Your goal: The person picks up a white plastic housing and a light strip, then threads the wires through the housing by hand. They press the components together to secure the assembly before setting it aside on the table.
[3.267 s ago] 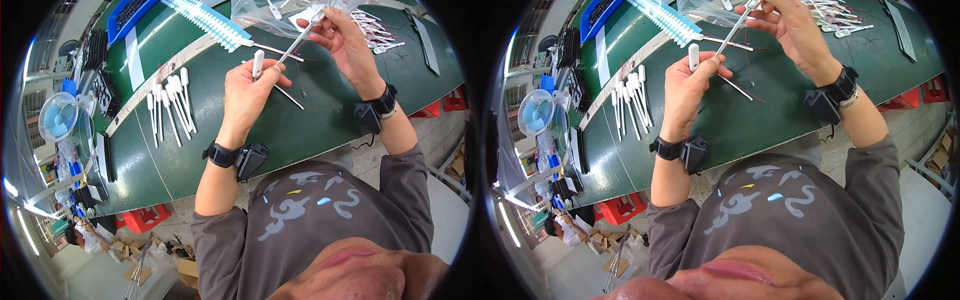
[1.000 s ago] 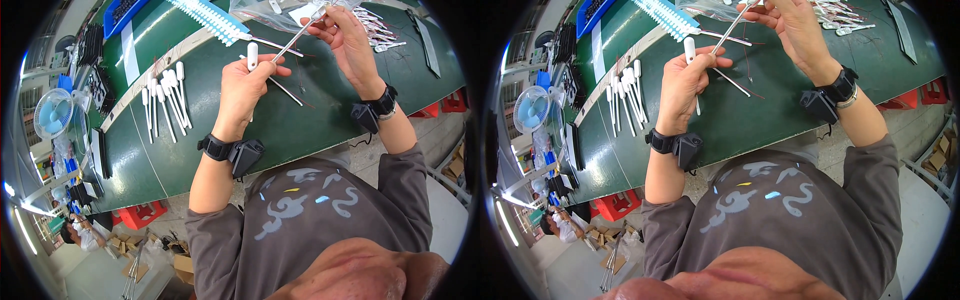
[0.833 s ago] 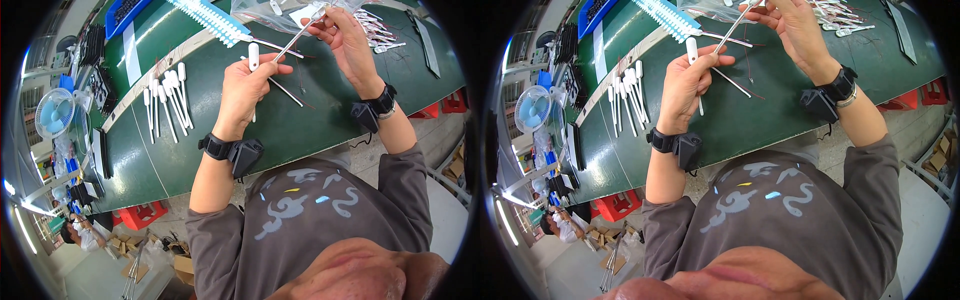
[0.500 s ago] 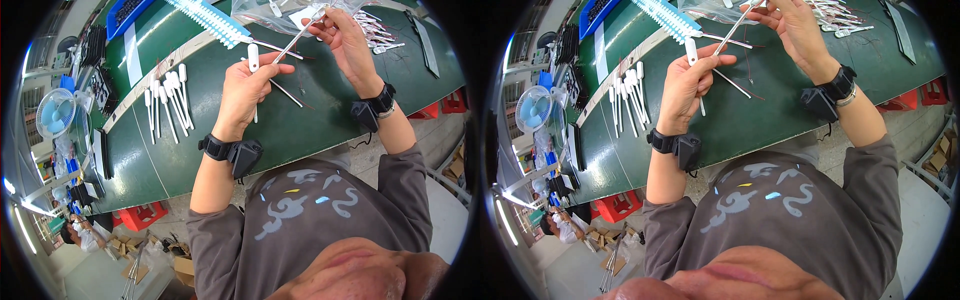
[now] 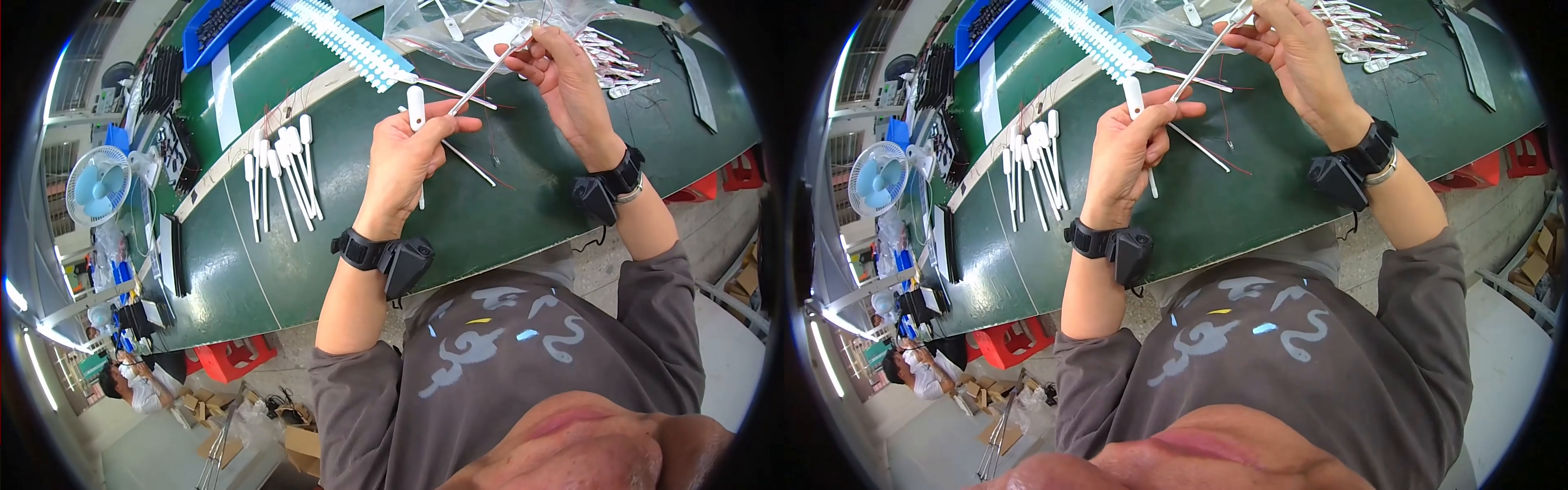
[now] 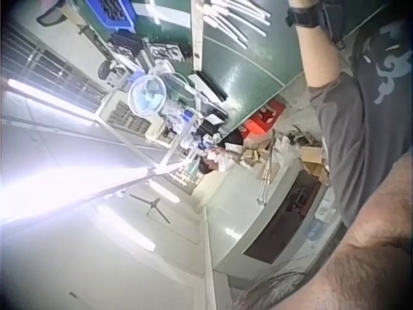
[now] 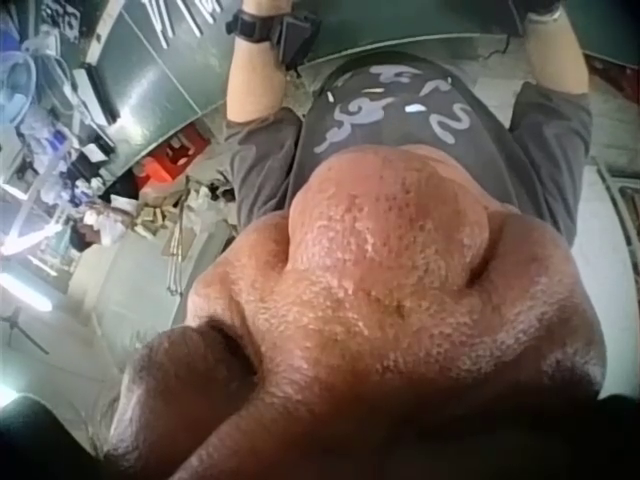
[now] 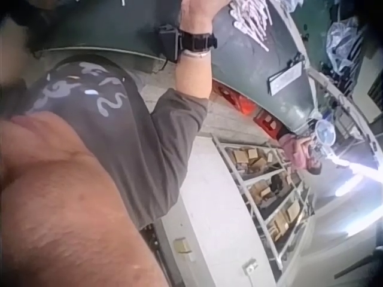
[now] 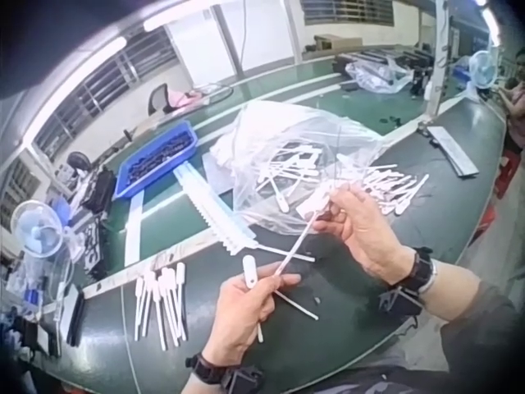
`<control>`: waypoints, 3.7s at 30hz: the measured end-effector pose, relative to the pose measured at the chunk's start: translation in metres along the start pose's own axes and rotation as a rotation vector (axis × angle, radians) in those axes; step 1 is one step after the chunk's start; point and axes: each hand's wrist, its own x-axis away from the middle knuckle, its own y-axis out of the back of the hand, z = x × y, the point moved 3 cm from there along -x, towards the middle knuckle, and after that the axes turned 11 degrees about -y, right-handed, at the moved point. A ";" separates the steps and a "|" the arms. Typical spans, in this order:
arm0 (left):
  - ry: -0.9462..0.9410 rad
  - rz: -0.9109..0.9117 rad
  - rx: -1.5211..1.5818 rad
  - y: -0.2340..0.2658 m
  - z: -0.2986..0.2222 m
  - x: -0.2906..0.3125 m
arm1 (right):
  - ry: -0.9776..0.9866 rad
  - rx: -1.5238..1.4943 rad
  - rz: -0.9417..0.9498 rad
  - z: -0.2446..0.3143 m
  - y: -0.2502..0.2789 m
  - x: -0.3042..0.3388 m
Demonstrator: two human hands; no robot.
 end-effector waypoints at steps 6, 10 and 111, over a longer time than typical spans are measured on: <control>-0.019 -0.012 -0.015 0.001 0.001 -0.001 | -0.014 0.011 -0.026 0.000 -0.003 0.002; -0.029 -0.018 -0.023 0.000 0.000 0.000 | 0.005 0.021 -0.012 0.000 0.000 -0.001; -0.542 0.772 0.764 -0.222 -0.029 0.162 | 0.186 -0.173 0.226 0.023 -0.011 -0.003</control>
